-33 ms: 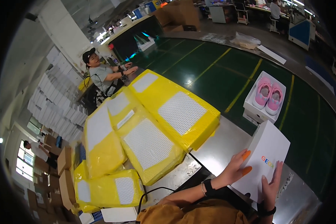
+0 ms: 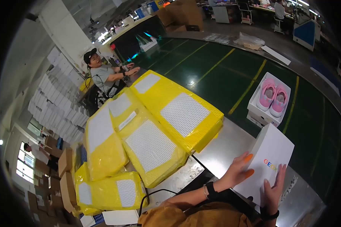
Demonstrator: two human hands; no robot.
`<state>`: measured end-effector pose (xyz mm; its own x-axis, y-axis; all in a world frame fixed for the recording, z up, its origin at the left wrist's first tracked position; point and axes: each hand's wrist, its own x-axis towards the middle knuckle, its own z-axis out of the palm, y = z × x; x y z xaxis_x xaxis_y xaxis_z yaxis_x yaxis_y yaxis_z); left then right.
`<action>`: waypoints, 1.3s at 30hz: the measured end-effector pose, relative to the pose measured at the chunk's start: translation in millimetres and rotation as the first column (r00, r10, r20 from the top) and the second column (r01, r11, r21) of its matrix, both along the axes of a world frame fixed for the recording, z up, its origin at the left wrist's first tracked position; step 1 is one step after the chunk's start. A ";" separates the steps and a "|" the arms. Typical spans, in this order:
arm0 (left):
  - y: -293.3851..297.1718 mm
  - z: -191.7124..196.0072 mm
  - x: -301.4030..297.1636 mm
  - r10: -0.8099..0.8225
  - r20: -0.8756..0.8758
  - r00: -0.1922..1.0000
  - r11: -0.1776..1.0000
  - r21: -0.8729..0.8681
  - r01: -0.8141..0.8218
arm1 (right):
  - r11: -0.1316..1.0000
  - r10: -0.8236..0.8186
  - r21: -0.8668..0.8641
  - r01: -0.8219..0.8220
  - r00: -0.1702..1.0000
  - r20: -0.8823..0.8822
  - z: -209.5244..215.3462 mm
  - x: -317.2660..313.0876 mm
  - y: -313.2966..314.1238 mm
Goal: The recorder takes shoes from a production line and packs them into a branded shoe box with tissue paper.
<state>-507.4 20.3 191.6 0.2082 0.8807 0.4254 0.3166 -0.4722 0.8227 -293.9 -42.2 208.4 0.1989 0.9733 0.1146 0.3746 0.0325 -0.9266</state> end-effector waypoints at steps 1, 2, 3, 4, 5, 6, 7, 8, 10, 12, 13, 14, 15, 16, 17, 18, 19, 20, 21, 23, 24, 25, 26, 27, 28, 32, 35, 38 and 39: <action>-3.0 -1.8 -4.9 0.003 0.069 0.998 0.983 -0.181 0.010 | 1.000 0.000 -0.001 0.000 1.000 0.002 2.7 -2.7 -0.2; -4.4 -3.4 -9.5 0.024 0.132 0.991 0.934 -0.356 0.025 | 0.999 -0.009 -0.047 0.013 0.996 0.085 8.8 -10.4 -1.4; -5.0 -4.9 -10.9 0.028 0.131 0.991 0.934 -0.356 0.020 | 0.995 -0.014 -0.091 0.030 0.986 0.168 14.7 -17.0 -2.6; -5.7 -5.9 -11.4 0.007 0.155 0.988 0.903 -0.426 0.060 | 0.995 -0.009 -0.093 0.025 0.986 0.168 21.1 -21.3 -2.3; -5.4 -5.8 -12.3 -0.012 0.181 0.983 0.865 -0.492 0.101 | 0.992 -0.012 -0.121 0.040 0.975 0.223 28.2 -25.0 -0.7; -4.9 -4.4 -14.6 -0.007 0.179 0.984 0.864 -0.494 0.096 | 0.987 -0.012 -0.148 0.055 0.961 0.277 31.0 -27.0 1.8; -4.3 -0.4 -16.3 -0.028 0.180 0.983 0.848 -0.517 0.119 | 0.987 -0.010 -0.149 0.054 0.960 0.280 29.2 -25.3 2.3; -3.0 1.3 -17.2 -0.049 0.181 0.982 0.830 -0.539 0.141 | 0.992 0.009 -0.120 0.021 0.968 0.249 25.4 -22.4 0.7; -4.5 -5.0 -17.2 -0.020 0.391 0.920 0.802 -0.544 0.248 | 0.995 0.034 -0.095 -0.013 0.976 0.217 20.8 -19.0 -1.1; -6.3 -12.0 -16.8 0.022 0.578 0.815 0.775 -0.525 0.351 | 0.996 0.086 -0.044 -0.074 0.838 0.538 19.7 -16.9 -1.9; -6.5 -14.8 -15.7 0.049 0.596 0.802 0.768 -0.535 0.351 | 0.996 0.091 -0.048 -0.078 0.840 0.535 18.7 -18.4 -1.0; -7.1 -17.7 -14.8 0.076 0.613 0.787 0.761 -0.545 0.351 | 0.997 0.073 -0.035 -0.065 0.826 0.559 18.1 -20.7 -0.6; -8.2 -23.8 -15.4 0.079 0.610 0.788 0.760 -0.549 0.348 | 0.998 0.054 -0.021 -0.052 0.811 0.582 17.6 -22.7 -0.3; -8.5 -29.2 -17.4 0.074 0.557 0.827 0.738 -0.588 0.330 | 0.998 0.059 -0.024 -0.055 0.812 0.580 17.6 -23.9 0.6; -8.8 -33.2 -19.2 0.065 0.502 0.862 0.716 -0.626 0.310 | 0.998 0.065 -0.043 -0.049 0.801 0.595 18.5 -24.6 1.4; -9.1 -36.0 -20.2 0.068 0.501 0.863 0.715 -0.627 0.308 | 0.997 0.070 -0.060 -0.041 0.790 0.610 19.7 -25.4 2.0; -8.6 -35.3 -21.1 0.058 0.492 0.869 0.722 -0.622 0.304 | 0.997 0.071 -0.063 -0.042 0.790 0.609 20.9 -26.8 3.0; -8.3 -35.0 -21.8 0.048 0.484 0.874 0.728 -0.616 0.301 | 0.997 0.070 -0.078 -0.028 0.784 0.617 22.5 -28.5 4.2; -7.6 -37.0 -21.9 0.048 0.483 0.874 0.728 -0.616 0.301 | 0.996 0.069 -0.092 -0.014 0.777 0.625 23.1 -29.7 4.9; -7.5 -39.2 -21.4 0.053 0.509 0.859 0.731 -0.606 0.314 | 0.996 0.063 -0.091 -0.013 0.810 0.583 21.8 -29.6 4.1; -7.3 -38.5 -22.6 0.052 0.509 0.859 0.732 -0.604 0.314 | 0.996 0.057 -0.088 -0.011 0.840 0.539 20.3 -28.8 4.2; -5.9 -35.3 -23.7 0.041 0.452 0.891 0.728 -0.624 0.283 | 0.996 0.054 -0.087 -0.009 0.840 0.540 16.2 -26.9 3.7; -5.2 -33.2 -24.1 0.029 0.394 0.919 0.726 -0.640 0.252 | 0.997 0.056 -0.069 -0.022 0.842 0.537 10.6 -24.1 3.3; -4.8 -35.3 -23.1 0.025 0.395 0.918 0.727 -0.638 0.254 | 0.998 0.056 -0.050 -0.035 0.843 0.534 7.6 -20.8 3.5; -5.3 -37.8 -22.9 0.021 0.420 0.907 0.734 -0.623 0.271 | 0.998 0.056 -0.047 -0.037 0.844 0.533 7.8 -18.5 3.6; 4.5 -29.7 -26.5 -0.123 0.297 0.947 0.872 -0.422 0.246 | 0.999 0.044 0.002 -0.048 0.946 0.322 -6.1 0.2 8.9; 50.1 0.2 -26.9 -0.131 0.029 0.991 0.990 -0.047 0.133 | 0.993 0.000 0.118 -0.025 0.978 0.210 -4.2 10.5 17.7; 87.8 55.9 -13.2 -0.196 -0.120 0.973 0.981 -0.025 0.194 | 0.994 -0.040 0.113 -0.010 0.899 0.435 22.6 14.3 29.7; 96.2 56.7 -8.5 -0.192 -0.124 0.974 0.981 -0.021 0.191 | 0.998 -0.050 0.063 0.014 0.788 0.614 30.6 12.1 34.3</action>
